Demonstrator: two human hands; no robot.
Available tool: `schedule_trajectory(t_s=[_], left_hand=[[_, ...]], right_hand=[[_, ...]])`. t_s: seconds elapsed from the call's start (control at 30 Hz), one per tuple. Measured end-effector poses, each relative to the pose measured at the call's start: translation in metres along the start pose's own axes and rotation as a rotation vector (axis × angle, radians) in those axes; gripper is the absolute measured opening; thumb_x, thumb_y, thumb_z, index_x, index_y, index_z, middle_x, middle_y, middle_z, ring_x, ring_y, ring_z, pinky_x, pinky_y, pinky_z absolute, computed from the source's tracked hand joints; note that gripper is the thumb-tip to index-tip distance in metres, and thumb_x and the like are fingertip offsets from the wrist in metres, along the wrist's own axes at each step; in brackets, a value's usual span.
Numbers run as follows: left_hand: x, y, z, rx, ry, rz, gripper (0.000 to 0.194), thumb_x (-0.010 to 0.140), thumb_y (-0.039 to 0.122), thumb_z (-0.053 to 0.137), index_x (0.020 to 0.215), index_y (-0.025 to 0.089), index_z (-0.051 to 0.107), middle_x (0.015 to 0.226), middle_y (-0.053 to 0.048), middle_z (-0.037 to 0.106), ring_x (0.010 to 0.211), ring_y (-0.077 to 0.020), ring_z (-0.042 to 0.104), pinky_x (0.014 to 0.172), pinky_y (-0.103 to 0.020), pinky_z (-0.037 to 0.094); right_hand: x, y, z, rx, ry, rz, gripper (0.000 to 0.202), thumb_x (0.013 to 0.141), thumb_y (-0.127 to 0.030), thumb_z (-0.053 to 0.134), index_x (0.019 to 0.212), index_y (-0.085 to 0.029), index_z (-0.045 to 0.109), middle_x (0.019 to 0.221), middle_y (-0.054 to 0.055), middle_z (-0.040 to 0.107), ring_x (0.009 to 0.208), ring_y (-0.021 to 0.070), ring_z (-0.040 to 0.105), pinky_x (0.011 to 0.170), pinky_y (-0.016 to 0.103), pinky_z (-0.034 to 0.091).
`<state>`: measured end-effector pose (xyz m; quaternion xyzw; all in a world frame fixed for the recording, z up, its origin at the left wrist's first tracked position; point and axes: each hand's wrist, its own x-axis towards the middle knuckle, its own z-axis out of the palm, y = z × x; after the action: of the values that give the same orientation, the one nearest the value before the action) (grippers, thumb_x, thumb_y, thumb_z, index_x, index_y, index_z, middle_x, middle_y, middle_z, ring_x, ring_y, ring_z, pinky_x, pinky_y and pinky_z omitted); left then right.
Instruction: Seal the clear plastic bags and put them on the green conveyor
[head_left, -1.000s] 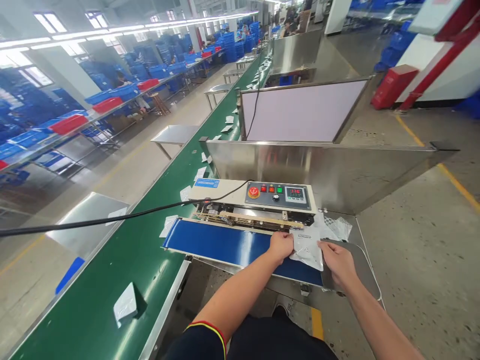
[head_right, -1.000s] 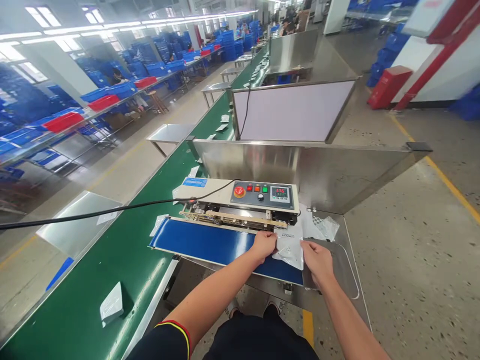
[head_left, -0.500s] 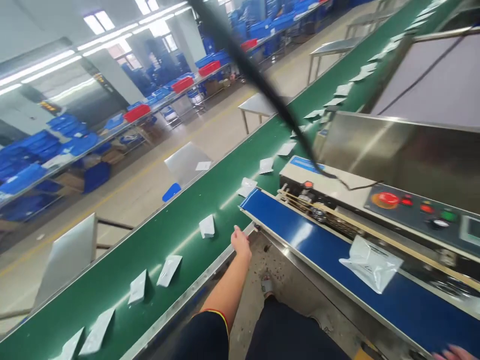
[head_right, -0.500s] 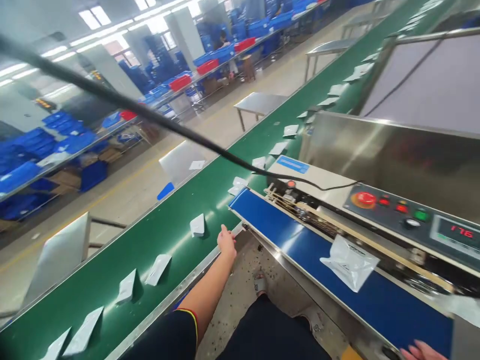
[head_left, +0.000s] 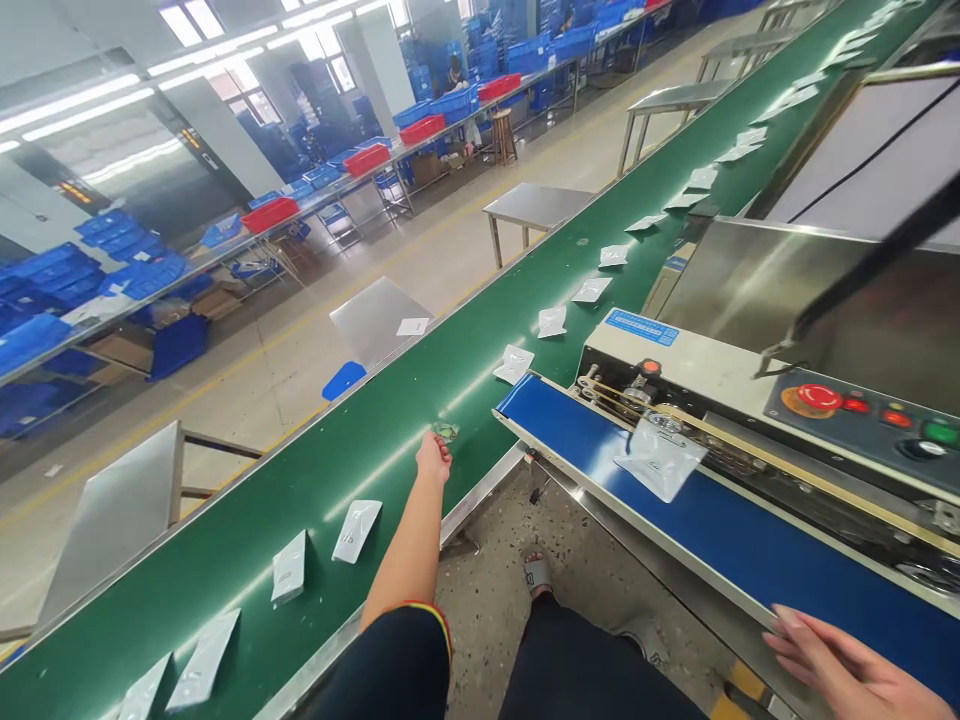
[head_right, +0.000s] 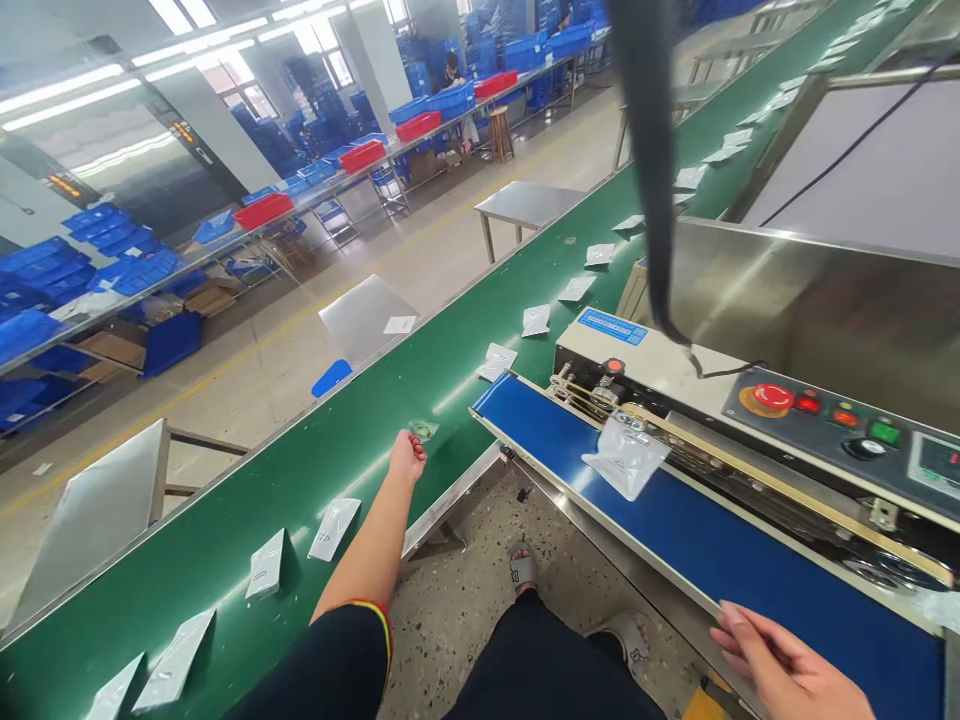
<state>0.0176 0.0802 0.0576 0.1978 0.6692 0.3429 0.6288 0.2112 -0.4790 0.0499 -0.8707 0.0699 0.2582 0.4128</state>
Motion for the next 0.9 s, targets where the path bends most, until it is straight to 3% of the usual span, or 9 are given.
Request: schedule_trajectory(t_s=[0.07, 0.13, 0.27, 0.4, 0.5, 0.57, 0.67, 0.77, 0.9], left_hand=[[-0.032, -0.003, 0.005, 0.018, -0.145, 0.004, 0.018, 0.088, 0.019, 0.067, 0.076, 0.020, 0.052, 0.062, 0.007, 0.048, 0.047, -0.0066, 0.039, 0.046, -0.018, 0.025], [-0.073, -0.018, 0.010, 0.086, -0.340, 0.005, 0.020, 0.086, 0.021, 0.066, 0.072, 0.021, 0.052, 0.062, 0.006, 0.047, 0.048, -0.0075, 0.040, 0.046, -0.019, 0.027], [-0.165, -0.076, 0.029, 0.346, -0.748, 0.001, 0.024, 0.082, 0.025, 0.072, 0.066, 0.020, 0.053, 0.060, 0.004, 0.047, 0.049, -0.0082, 0.040, 0.048, -0.021, 0.029], [-0.240, -0.139, 0.054, 0.562, -1.022, -0.023, 0.032, 0.085, 0.035, 0.075, 0.065, 0.020, 0.055, 0.061, 0.002, 0.049, 0.053, -0.0096, 0.039, 0.051, -0.023, 0.030], [-0.272, -0.182, 0.073, 0.622, -1.096, 0.170, 0.036, 0.091, 0.046, 0.077, 0.071, 0.020, 0.062, 0.069, 0.000, 0.057, 0.064, -0.0137, 0.048, 0.061, -0.024, 0.041], [-0.285, -0.211, 0.082, 0.622, -1.134, 0.304, 0.031, 0.093, 0.050, 0.078, 0.092, 0.020, 0.073, 0.088, -0.005, 0.070, 0.083, -0.0185, 0.061, 0.076, -0.026, 0.051], [-0.301, -0.255, 0.093, 0.718, -1.378, 0.301, 0.042, 0.097, 0.055, 0.075, 0.117, 0.019, 0.078, 0.111, -0.011, 0.080, 0.100, -0.0244, 0.069, 0.090, -0.032, 0.056], [-0.317, -0.297, 0.104, 0.896, -1.560, 0.393, 0.043, 0.101, 0.055, 0.067, 0.111, 0.016, 0.084, 0.100, -0.011, 0.083, 0.087, -0.0232, 0.069, 0.080, -0.031, 0.054], [-0.339, -0.348, 0.137, 1.071, -1.504, 0.526, 0.036, 0.099, 0.045, 0.065, 0.084, 0.017, 0.084, 0.070, -0.002, 0.071, 0.066, -0.0171, 0.056, 0.063, -0.028, 0.041]], right_hand=[[-0.010, -0.030, 0.011, -0.040, -0.092, -0.027, 0.063, 0.064, -0.086, 0.074, 0.090, -0.030, 0.088, 0.091, 0.015, 0.085, 0.089, 0.0439, 0.083, 0.080, 0.056, 0.072], [-0.021, -0.060, 0.028, -0.087, -0.132, -0.259, 0.063, 0.074, -0.086, 0.071, 0.096, -0.031, 0.090, 0.099, 0.012, 0.086, 0.095, 0.0418, 0.083, 0.083, 0.053, 0.072], [-0.033, -0.109, 0.065, -0.010, -0.077, -0.824, 0.051, 0.098, -0.068, 0.068, 0.122, -0.028, 0.087, 0.132, 0.011, 0.082, 0.121, 0.0357, 0.079, 0.104, 0.050, 0.067], [-0.027, -0.114, 0.064, 0.053, 0.034, -1.029, 0.035, 0.109, -0.054, 0.062, 0.117, -0.031, 0.087, 0.133, 0.008, 0.081, 0.125, 0.0316, 0.076, 0.112, 0.052, 0.062], [-0.022, -0.088, 0.035, 0.152, 0.109, -0.870, 0.039, 0.108, -0.058, 0.061, 0.105, -0.029, 0.087, 0.118, 0.007, 0.086, 0.112, 0.0302, 0.080, 0.107, 0.047, 0.063], [-0.021, -0.066, 0.011, 0.222, 0.165, -0.672, 0.050, 0.104, -0.069, 0.063, 0.104, -0.026, 0.087, 0.107, 0.009, 0.086, 0.100, 0.0298, 0.081, 0.096, 0.041, 0.065], [-0.020, -0.034, -0.020, 0.322, 0.219, -0.418, 0.069, 0.091, -0.086, 0.067, 0.100, -0.020, 0.087, 0.088, 0.009, 0.083, 0.078, 0.0272, 0.076, 0.072, 0.034, 0.063], [-0.015, -0.005, -0.044, 0.397, 0.268, -0.275, 0.078, 0.081, -0.093, 0.069, 0.092, -0.018, 0.086, 0.077, 0.009, 0.078, 0.067, 0.0245, 0.069, 0.062, 0.032, 0.057], [0.008, 0.030, -0.076, 0.466, 0.453, -0.047, 0.068, 0.066, -0.083, 0.081, 0.081, -0.017, 0.084, 0.073, 0.009, 0.076, 0.069, 0.0243, 0.066, 0.056, 0.030, 0.050]])
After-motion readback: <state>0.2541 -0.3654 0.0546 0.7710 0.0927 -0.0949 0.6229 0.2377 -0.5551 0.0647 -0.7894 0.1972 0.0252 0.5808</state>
